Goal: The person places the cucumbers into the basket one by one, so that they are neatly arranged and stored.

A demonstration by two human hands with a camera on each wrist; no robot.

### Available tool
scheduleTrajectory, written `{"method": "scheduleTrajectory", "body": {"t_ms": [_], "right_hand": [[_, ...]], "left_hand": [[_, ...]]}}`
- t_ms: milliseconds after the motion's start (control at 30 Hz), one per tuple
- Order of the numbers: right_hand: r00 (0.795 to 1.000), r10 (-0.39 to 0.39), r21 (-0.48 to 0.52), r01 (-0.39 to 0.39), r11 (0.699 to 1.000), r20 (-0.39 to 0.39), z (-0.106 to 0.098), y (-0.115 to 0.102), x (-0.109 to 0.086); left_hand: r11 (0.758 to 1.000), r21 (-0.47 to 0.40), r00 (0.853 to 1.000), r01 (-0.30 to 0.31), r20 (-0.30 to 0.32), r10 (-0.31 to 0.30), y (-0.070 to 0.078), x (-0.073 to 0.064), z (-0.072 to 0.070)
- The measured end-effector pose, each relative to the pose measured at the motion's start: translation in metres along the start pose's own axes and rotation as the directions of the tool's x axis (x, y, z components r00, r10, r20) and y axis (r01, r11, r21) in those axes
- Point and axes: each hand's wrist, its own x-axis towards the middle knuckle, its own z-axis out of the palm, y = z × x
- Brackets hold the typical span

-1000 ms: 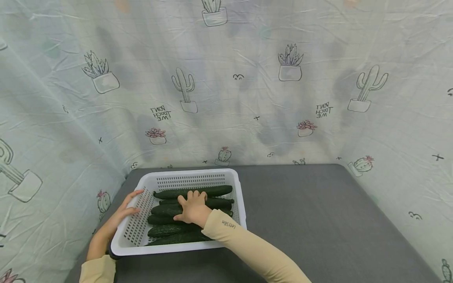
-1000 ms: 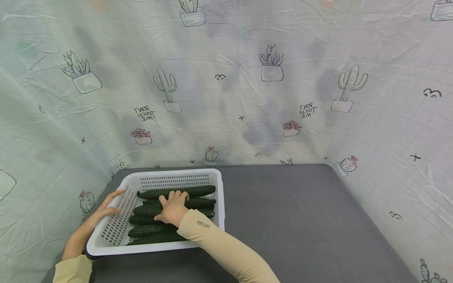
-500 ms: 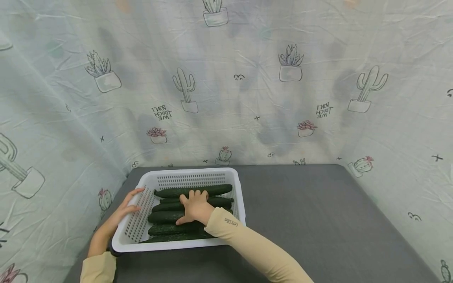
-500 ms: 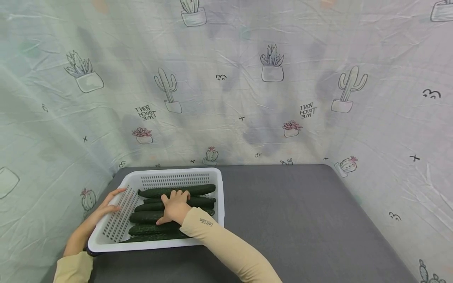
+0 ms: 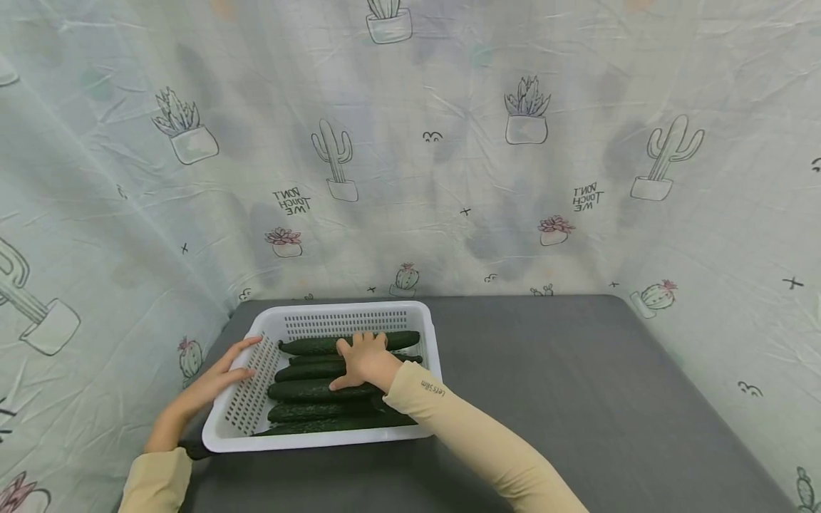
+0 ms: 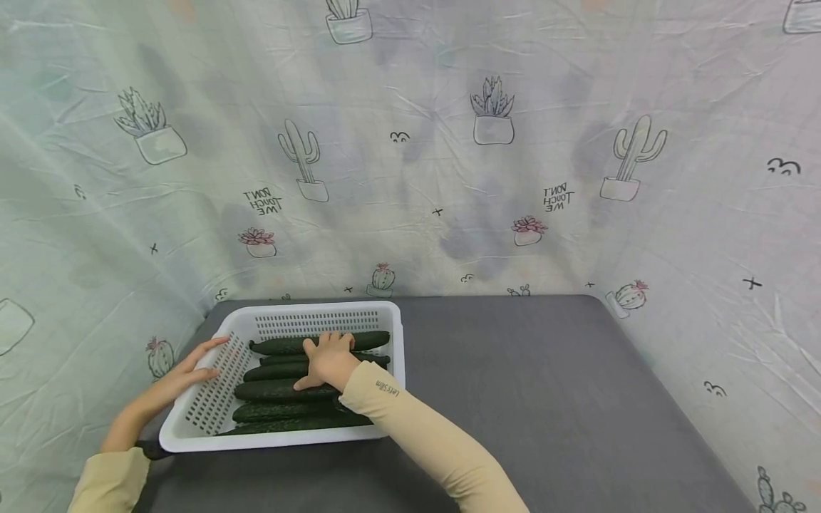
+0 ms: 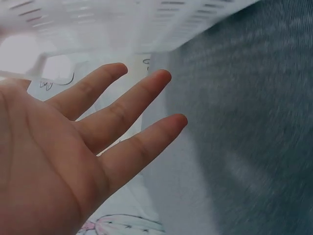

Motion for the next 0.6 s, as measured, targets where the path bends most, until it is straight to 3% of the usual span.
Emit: {"method": "scheduleTrajectory", "body": {"t_ms": [200,333,600], "right_hand": [[1.000,-0.009,0.057,0.011,0.998,-0.030,-0.005,0.017,0.003],[0.998,-0.016,0.086,0.022,0.996,-0.063,-0.010,0.032,0.006],[0.980,0.004,0.126,0.021,0.992,-0.197,-0.011,0.059,0.013]], "left_hand": [[0.998,0.048,0.998,-0.038,0.060,0.035,0.006,-0.001,-0.007],[0.991,0.130,0.996,-0.044,0.083,0.034,0.012,0.001,-0.011],[0.979,0.194,0.990,-0.060,0.140,0.033,0.030,0.008,-0.027]]}}
